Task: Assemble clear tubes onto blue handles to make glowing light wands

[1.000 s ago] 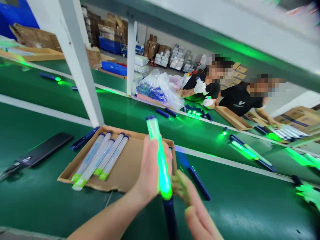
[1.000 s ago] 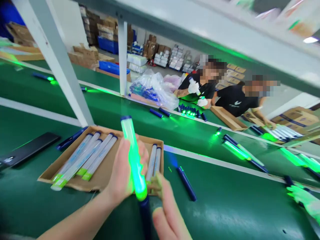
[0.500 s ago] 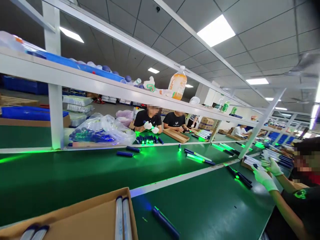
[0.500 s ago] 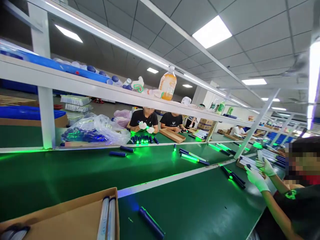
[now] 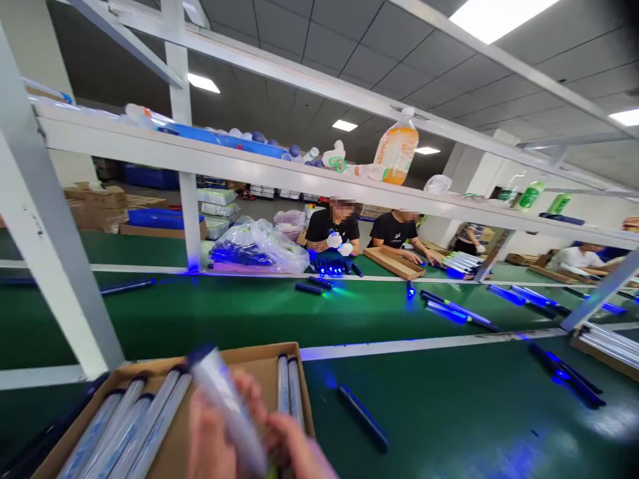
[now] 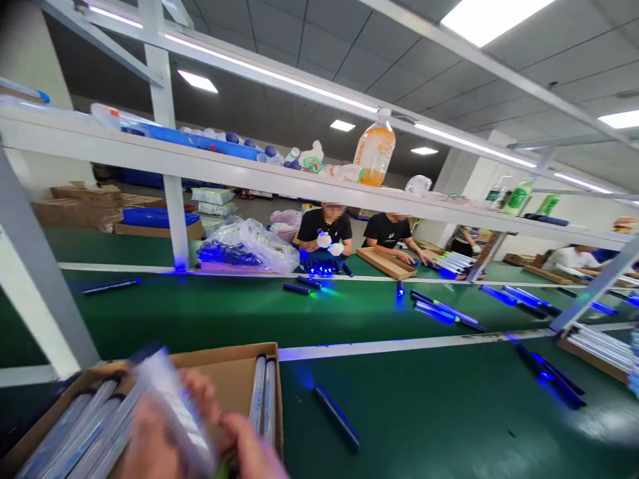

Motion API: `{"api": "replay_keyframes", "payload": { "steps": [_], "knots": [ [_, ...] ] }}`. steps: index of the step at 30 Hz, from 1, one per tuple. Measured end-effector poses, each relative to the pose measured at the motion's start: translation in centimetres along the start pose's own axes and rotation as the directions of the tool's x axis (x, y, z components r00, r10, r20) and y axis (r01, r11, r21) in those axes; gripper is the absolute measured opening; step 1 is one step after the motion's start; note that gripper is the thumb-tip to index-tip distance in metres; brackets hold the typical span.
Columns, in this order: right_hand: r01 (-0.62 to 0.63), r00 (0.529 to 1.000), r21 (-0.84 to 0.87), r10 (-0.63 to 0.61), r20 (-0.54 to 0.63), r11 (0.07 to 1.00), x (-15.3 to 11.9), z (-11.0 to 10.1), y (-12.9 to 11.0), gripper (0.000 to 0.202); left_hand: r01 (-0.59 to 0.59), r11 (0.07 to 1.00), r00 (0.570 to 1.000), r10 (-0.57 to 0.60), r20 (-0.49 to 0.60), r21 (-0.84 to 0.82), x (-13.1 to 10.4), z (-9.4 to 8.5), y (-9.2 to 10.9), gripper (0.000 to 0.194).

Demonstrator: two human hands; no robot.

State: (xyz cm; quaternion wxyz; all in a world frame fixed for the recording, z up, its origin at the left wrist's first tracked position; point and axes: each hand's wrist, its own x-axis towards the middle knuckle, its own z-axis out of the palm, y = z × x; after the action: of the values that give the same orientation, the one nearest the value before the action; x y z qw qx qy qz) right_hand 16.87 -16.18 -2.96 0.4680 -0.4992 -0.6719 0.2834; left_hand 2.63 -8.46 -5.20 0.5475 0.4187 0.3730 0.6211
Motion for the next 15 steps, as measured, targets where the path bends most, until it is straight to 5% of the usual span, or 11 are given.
{"api": "replay_keyframes", "payload": {
  "steps": [1, 3, 6, 9, 12, 15],
  "knots": [
    [-0.031, 1.0, -0.043, 0.031, -0.002, 0.999, 1.6, -0.9, 1.5, 0.037, -0.123, 0.962, 0.992, 0.117, 0.037, 0.245, 1.6, -1.1, 0.0, 0.063],
    [-0.115, 0.993, -0.14, 0.109, -0.046, 0.983, 6.0, -3.5, 4.8, 0.042, -0.318, 0.613, 0.948, 0.232, 0.219, 0.723, 4.6, -4.0, -0.3, 0.065],
    [-0.318, 0.946, -0.28, 0.285, -0.153, 0.906, 13.4, -8.0, 9.7, 0.037, -0.232, 0.096, 0.972, 0.07, 0.226, 0.968, 7.2, -9.1, -1.2, 0.049],
    [-0.474, 0.881, -0.365, 0.423, -0.214, 0.802, 17.9, -11.4, 14.2, 0.036, -0.23, -0.37, 0.973, -0.097, 0.209, 0.9, 7.6, -12.4, -2.2, 0.046],
    [-0.555, 0.831, -0.417, 0.502, -0.239, 0.72, 19.5, -12.7, 17.3, 0.037, -0.285, -0.429, 0.957, -0.179, 0.229, 0.857, 7.6, -13.2, -2.8, 0.043],
    [-0.576, 0.815, -0.451, 0.519, -0.258, 0.681, 18.9, -13.6, 18.4, 0.04, -0.271, -0.334, 0.953, -0.228, 0.201, 0.903, 8.0, -13.1, -2.9, 0.041]
  ]
}}
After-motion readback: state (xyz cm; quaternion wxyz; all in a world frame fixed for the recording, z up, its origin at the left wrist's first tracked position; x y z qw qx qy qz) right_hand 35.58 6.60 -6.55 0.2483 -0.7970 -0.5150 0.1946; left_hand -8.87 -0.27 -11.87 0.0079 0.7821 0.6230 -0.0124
